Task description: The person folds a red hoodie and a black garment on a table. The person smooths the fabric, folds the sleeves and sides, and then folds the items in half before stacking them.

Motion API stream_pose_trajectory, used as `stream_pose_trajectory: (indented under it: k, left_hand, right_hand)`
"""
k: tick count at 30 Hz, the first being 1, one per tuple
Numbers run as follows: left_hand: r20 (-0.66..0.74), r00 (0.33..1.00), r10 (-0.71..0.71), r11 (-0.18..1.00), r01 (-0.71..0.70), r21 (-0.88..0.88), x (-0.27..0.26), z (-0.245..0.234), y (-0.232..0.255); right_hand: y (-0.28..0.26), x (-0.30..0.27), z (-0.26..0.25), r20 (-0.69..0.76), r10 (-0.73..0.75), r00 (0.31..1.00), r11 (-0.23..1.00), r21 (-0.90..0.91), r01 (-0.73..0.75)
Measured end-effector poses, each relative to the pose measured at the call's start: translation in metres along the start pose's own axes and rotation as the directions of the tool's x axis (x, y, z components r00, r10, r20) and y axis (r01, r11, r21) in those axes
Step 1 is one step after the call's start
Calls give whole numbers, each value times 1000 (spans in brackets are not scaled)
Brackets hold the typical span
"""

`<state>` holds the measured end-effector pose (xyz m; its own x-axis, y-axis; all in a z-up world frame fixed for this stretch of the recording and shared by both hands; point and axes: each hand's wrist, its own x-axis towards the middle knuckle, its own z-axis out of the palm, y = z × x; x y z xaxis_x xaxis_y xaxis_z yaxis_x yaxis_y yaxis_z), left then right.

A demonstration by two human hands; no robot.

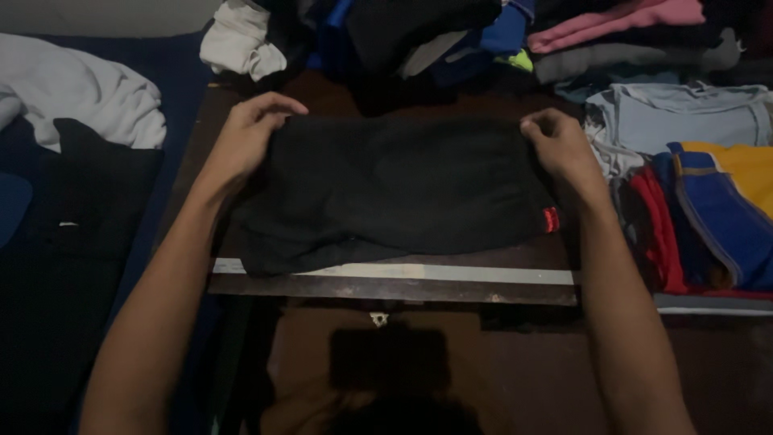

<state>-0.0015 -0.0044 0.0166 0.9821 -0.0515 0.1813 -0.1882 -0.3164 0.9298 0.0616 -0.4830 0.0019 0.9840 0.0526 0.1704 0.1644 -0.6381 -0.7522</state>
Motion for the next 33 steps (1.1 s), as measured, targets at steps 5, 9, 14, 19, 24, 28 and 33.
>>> stream_pose_trajectory:
  k: [5,9,14,19,24,28,33]
  left_hand:
    - [-8,1000,2,1000,-2,0,-3,-9,4]
    - [-54,998,29,970,-16,241,-5,-7,7]
    - [-28,998,62,879,-41,475,-8,2,8]
    - [3,988,157,901,-144,410,-17,5,15]
    - [146,965,218,968,-233,96,-12,5,19]
    - [239,911,335,937,-349,16,-10,-1,14]
    - [122,973,195,981,-195,-16,-14,-2,20]
  right_hand:
    - [-7,0,-6,105,-50,993,994,-87,59]
    - [-33,-11,-12,127,216,968,958,-217,-185]
    - [-48,-18,-10,109,77,991,983,-173,-57]
    - [-45,-19,-8,94,55,994,985,-171,-39]
    - [-49,-18,-9,86,-47,995,991,-122,58]
    - [-50,-23,-9,67,87,994,991,-106,-80]
    - [-55,-25,-10,-40,-154,987,958,-252,139]
